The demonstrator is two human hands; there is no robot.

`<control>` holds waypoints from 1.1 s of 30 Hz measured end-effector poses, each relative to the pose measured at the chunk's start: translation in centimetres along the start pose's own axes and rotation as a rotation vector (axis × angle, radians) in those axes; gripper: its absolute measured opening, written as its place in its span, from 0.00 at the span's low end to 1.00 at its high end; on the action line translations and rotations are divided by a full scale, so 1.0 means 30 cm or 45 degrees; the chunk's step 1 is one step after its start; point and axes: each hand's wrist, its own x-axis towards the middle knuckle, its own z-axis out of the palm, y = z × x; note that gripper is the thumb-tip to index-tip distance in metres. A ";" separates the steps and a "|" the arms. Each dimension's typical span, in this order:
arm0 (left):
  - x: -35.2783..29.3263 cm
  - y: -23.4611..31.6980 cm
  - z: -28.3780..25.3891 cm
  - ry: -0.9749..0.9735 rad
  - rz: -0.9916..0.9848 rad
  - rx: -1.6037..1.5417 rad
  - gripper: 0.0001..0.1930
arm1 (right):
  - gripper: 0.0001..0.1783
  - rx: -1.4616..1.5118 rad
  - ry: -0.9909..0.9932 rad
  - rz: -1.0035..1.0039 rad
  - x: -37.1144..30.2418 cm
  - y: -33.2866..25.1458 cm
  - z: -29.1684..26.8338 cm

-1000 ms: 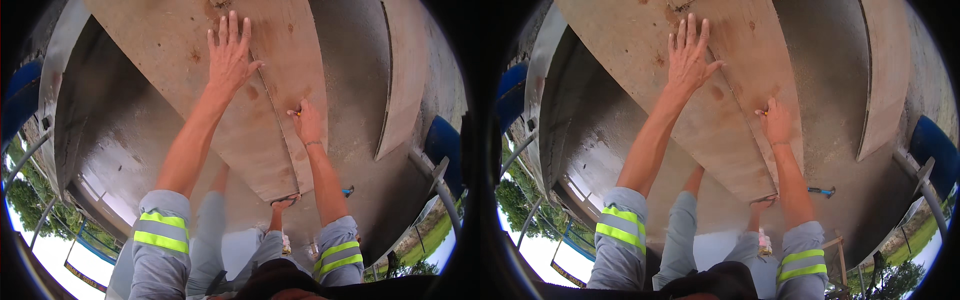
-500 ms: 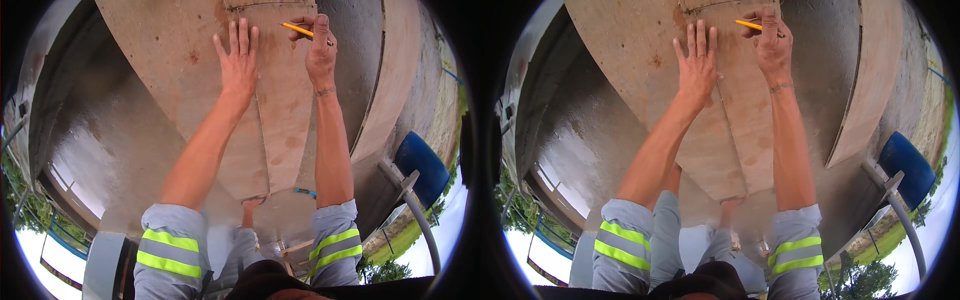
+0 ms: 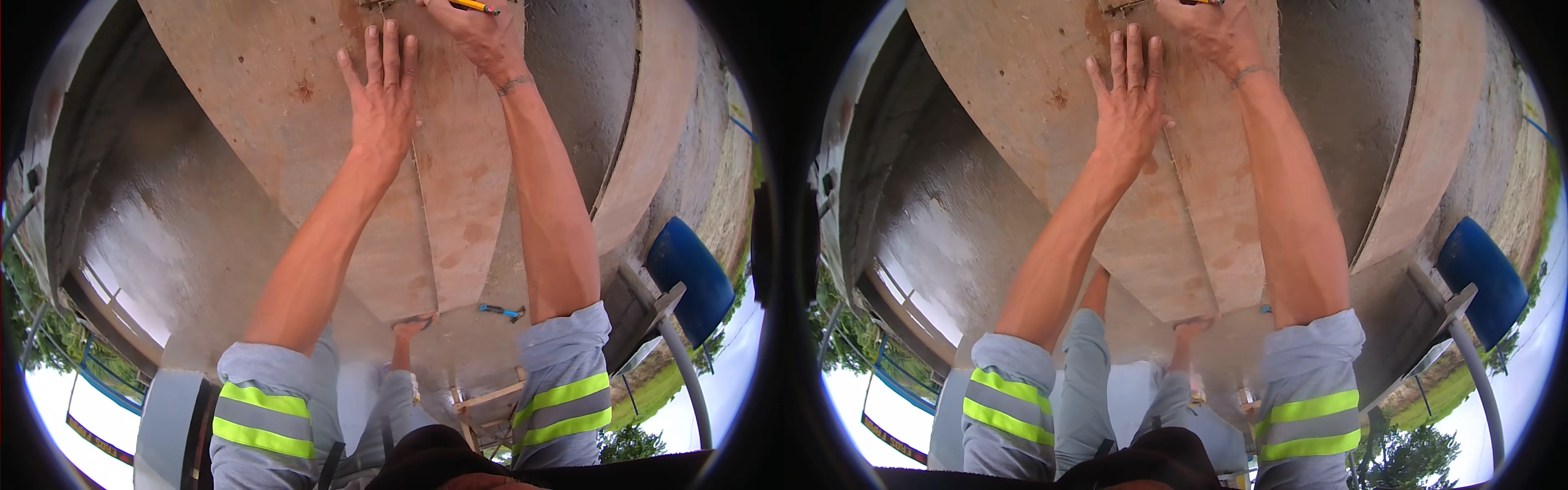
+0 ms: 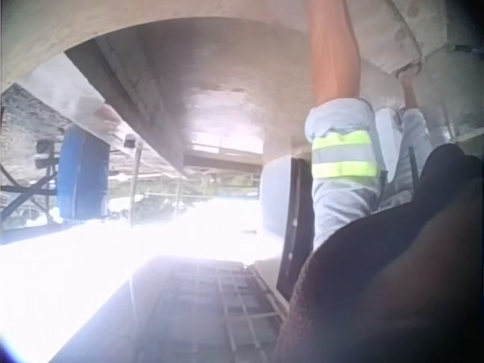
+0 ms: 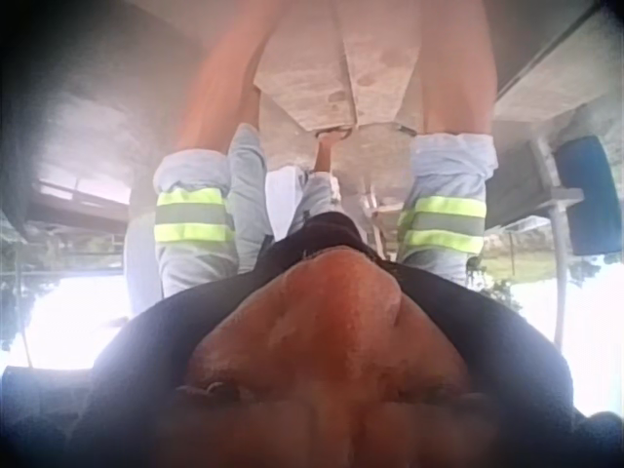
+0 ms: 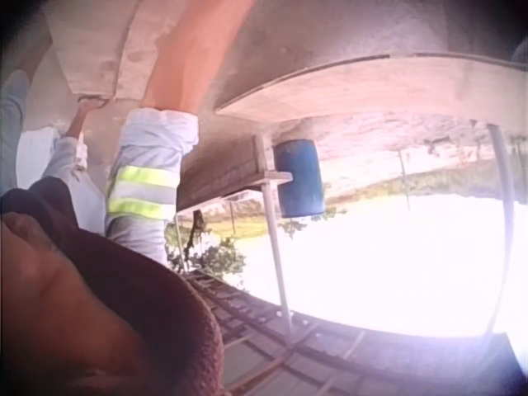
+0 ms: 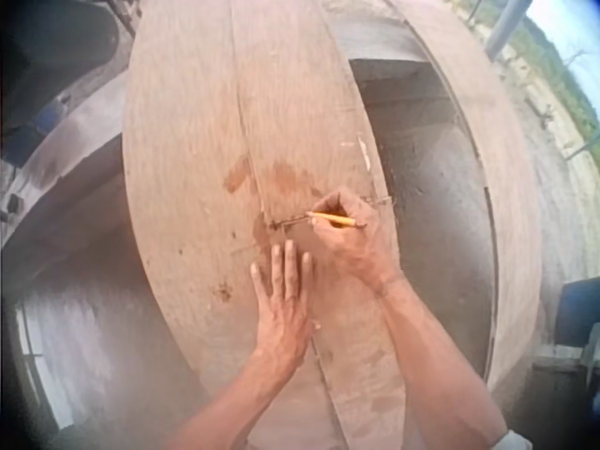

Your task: The person marks a line on a piece of plywood with a pencil and then hammers a nail into the edge of the board.

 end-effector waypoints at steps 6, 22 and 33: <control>0.004 0.004 -0.001 -0.004 -0.007 0.052 0.65 | 0.08 0.038 -0.032 0.074 0.009 0.002 0.006; 0.001 0.000 -0.001 -0.024 0.014 0.038 0.66 | 0.09 -0.077 -0.048 -0.007 -0.010 0.000 0.015; 0.006 0.005 -0.079 -0.282 0.013 0.073 0.64 | 0.09 -0.148 -0.071 0.003 0.000 0.004 0.018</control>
